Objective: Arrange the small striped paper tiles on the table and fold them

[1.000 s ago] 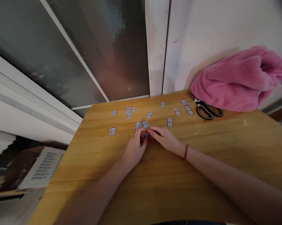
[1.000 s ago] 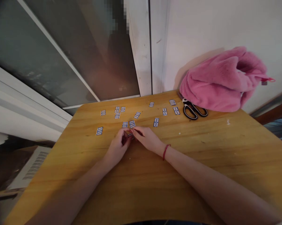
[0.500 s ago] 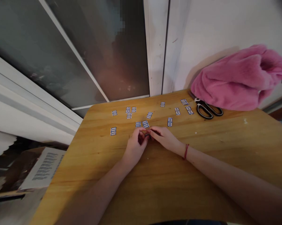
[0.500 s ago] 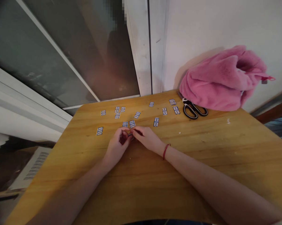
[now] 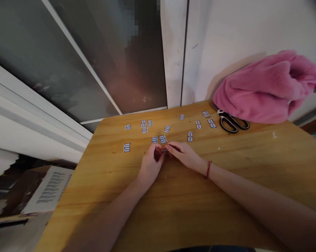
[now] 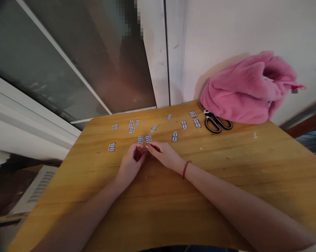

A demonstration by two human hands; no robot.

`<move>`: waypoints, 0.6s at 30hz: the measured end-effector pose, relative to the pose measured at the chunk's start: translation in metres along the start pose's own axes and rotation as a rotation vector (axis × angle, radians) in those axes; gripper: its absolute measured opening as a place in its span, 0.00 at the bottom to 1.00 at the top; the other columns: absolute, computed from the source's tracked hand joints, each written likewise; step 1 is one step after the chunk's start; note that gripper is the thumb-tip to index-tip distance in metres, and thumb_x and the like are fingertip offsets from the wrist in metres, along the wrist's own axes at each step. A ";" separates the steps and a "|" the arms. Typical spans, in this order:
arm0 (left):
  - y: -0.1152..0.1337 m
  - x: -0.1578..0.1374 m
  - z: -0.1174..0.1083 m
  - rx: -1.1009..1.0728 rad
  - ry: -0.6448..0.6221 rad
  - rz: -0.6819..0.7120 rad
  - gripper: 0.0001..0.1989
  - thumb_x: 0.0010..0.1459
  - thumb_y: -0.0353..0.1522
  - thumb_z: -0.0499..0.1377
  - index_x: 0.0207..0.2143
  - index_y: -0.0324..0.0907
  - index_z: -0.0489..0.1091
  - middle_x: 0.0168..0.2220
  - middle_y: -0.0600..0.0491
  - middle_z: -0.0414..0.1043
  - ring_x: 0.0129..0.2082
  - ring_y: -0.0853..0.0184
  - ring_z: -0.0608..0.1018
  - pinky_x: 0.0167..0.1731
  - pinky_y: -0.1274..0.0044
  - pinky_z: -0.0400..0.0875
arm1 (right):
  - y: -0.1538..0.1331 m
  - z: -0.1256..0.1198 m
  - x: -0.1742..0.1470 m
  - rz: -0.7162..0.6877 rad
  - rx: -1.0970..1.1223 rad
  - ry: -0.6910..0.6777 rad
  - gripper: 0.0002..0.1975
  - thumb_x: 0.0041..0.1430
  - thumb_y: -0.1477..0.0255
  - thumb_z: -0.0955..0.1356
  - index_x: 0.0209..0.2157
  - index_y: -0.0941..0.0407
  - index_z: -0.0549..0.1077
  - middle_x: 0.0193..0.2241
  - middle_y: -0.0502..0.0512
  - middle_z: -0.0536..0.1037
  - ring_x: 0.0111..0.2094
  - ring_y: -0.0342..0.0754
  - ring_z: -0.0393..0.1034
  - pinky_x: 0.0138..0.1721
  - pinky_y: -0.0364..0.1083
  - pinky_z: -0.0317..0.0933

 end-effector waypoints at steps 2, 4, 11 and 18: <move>0.000 0.000 0.000 0.006 0.003 -0.006 0.04 0.53 0.31 0.55 0.30 0.42 0.60 0.24 0.59 0.60 0.22 0.74 0.64 0.24 0.81 0.60 | 0.001 -0.001 -0.001 0.014 0.005 0.001 0.17 0.64 0.65 0.56 0.24 0.57 0.64 0.21 0.47 0.65 0.24 0.40 0.58 0.27 0.40 0.52; -0.001 0.001 0.000 0.013 0.005 -0.010 0.04 0.53 0.32 0.56 0.30 0.42 0.61 0.24 0.59 0.61 0.23 0.74 0.64 0.24 0.81 0.60 | 0.002 -0.001 -0.001 0.032 0.021 0.000 0.18 0.64 0.64 0.56 0.24 0.57 0.63 0.21 0.47 0.65 0.24 0.40 0.58 0.27 0.40 0.52; 0.000 -0.001 0.000 0.059 -0.028 -0.008 0.04 0.54 0.32 0.55 0.28 0.42 0.62 0.25 0.58 0.63 0.25 0.72 0.65 0.27 0.80 0.61 | 0.004 0.000 -0.001 0.059 0.090 0.007 0.18 0.64 0.62 0.55 0.25 0.57 0.64 0.21 0.47 0.66 0.24 0.40 0.59 0.27 0.40 0.53; -0.006 0.002 -0.005 -0.141 0.023 -0.062 0.08 0.54 0.37 0.56 0.29 0.43 0.61 0.25 0.59 0.61 0.25 0.72 0.65 0.26 0.81 0.60 | 0.005 -0.005 -0.001 0.023 0.104 0.093 0.14 0.62 0.62 0.58 0.39 0.55 0.69 0.30 0.51 0.69 0.30 0.42 0.62 0.31 0.41 0.57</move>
Point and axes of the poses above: each hand's wrist, its own x-axis towards the middle knuckle, its own z-axis out of the palm, y = z × x, the point moved 8 cm from there along x, towards the middle knuckle
